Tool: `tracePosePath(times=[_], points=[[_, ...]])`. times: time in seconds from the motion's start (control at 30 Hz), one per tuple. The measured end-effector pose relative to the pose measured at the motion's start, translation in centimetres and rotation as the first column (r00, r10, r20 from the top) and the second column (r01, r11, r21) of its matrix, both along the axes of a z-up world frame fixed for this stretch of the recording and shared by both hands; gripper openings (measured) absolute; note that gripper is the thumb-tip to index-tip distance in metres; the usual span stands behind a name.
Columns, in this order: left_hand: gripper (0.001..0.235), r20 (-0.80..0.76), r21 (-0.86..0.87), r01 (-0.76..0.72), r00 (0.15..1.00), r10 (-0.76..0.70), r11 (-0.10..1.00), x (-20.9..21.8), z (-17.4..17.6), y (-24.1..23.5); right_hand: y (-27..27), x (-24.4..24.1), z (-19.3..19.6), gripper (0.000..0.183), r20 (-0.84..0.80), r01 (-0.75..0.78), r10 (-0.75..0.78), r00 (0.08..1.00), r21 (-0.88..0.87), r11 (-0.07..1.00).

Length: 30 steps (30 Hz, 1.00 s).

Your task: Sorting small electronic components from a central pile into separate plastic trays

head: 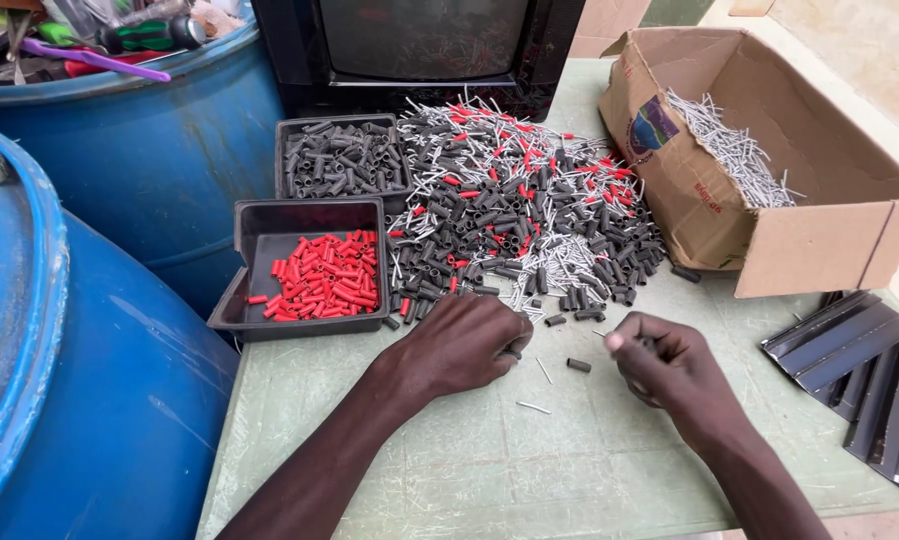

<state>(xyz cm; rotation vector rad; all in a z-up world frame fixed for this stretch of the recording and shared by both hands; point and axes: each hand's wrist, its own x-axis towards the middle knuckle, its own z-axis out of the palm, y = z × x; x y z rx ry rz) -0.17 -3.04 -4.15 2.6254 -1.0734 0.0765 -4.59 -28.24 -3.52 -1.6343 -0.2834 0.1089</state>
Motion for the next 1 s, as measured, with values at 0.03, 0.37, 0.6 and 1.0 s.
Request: tracePosePath(times=[0.03, 0.37, 0.6, 1.0], points=[[0.012, 0.003, -0.001, 0.003, 1.000, -0.003, 1.000, -0.1, -0.1, -0.1, 0.2, 0.0, 0.1, 0.026, 0.003, 0.003, -0.003, 1.000, -0.001, 1.000], [0.007, -0.076, -0.120, 0.022, 0.997, -0.032, 0.993, -1.5, 2.5, 0.0, -0.5, 1.9, 0.1, 0.021, -0.025, 0.089, -0.088, 0.996, 0.037, 0.995], [0.008, -0.136, -0.691, -0.027, 0.986, -0.093, 0.723, -0.7, 3.6, -0.3, -1.2, 4.7, -0.8, 0.009, 0.181, 0.150, -0.102, 0.978, -0.276, 0.949], [0.014, -0.156, -0.566, -0.141, 0.986, 0.063, 0.812, 1.1, 4.7, -3.7, 1.1, 6.3, -0.5, 0.023, 0.265, 0.211, 0.079, 0.961, -0.886, 0.413]])
